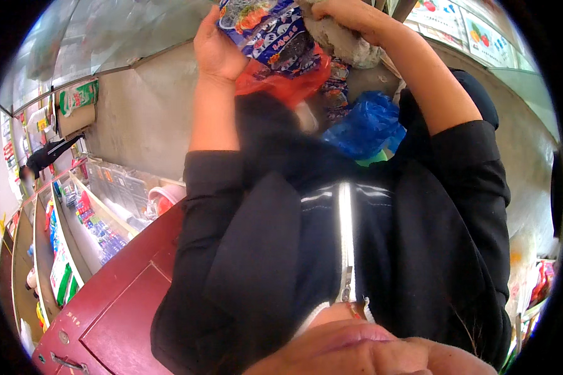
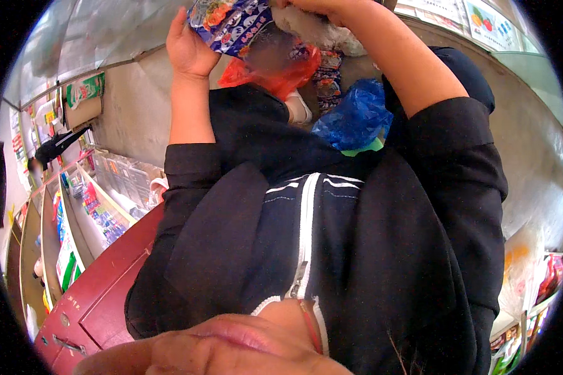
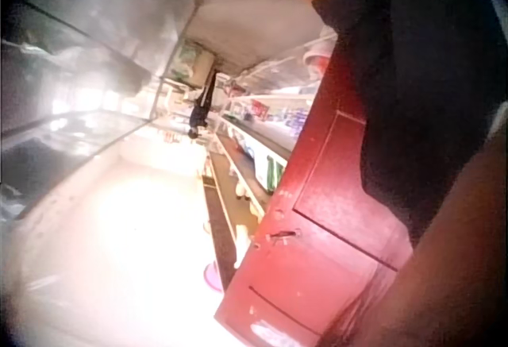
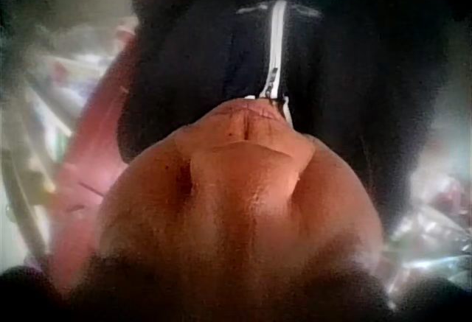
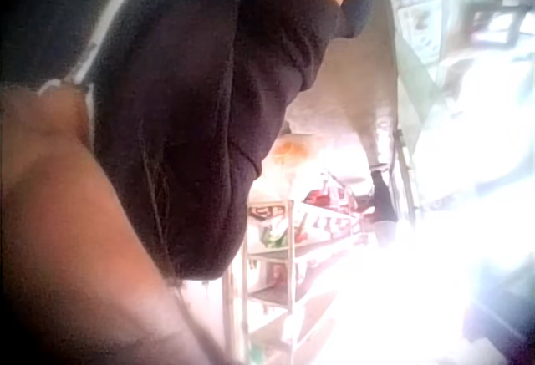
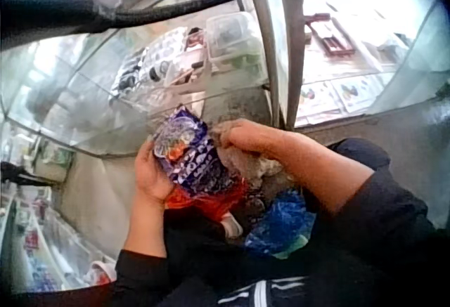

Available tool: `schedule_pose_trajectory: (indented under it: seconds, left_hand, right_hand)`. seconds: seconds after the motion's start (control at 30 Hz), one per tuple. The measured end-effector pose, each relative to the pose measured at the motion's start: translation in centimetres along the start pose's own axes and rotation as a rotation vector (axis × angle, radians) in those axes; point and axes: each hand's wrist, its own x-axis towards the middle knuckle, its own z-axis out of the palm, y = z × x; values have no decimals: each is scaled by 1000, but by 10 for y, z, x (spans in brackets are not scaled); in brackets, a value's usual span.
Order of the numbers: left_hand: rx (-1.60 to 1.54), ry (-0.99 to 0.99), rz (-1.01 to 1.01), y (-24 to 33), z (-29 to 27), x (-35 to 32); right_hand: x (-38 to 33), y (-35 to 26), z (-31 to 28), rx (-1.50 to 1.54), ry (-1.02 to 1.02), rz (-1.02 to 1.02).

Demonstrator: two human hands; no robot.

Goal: The person sits on the floor and organizes various items, including a cloth, a plastic bag, and a package of snacks. They wipe the glass counter with the cloth, then place the cloth and other items into a plastic bag.

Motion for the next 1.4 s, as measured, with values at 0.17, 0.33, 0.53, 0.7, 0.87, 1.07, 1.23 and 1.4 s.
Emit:
schedule_pose_trajectory:
  seconds: [0.17,0.33,0.53,0.7,0.87,1.07,1.23,1.4]
  left_hand:
    - [19,36,0,-4,7,-7]
    - [46,110,54,-12,3,-6]
    - [135,25,-79,-23,23,-6]
    - [222,-89,-14,-28,20,-6]
    - [257,44,-7,-24,38,3]
    - [60,20,-9,-24,35,6]
    - [23,110,-68,-26,0,2]
    - [-89,63,18,-32,14,8]
  right_hand:
    - [-8,-21,4,216,-70,298]
    - [-5,-25,3,449,-12,180]
    - [-5,-36,-1,645,160,233]
    - [-5,-37,-6,601,229,227]
    - [2,-35,-1,438,418,2]
    - [-15,-60,5,-268,727,-467]
    - [-23,-46,41,-746,272,-770]
    - [-12,-38,30,-851,325,-606]
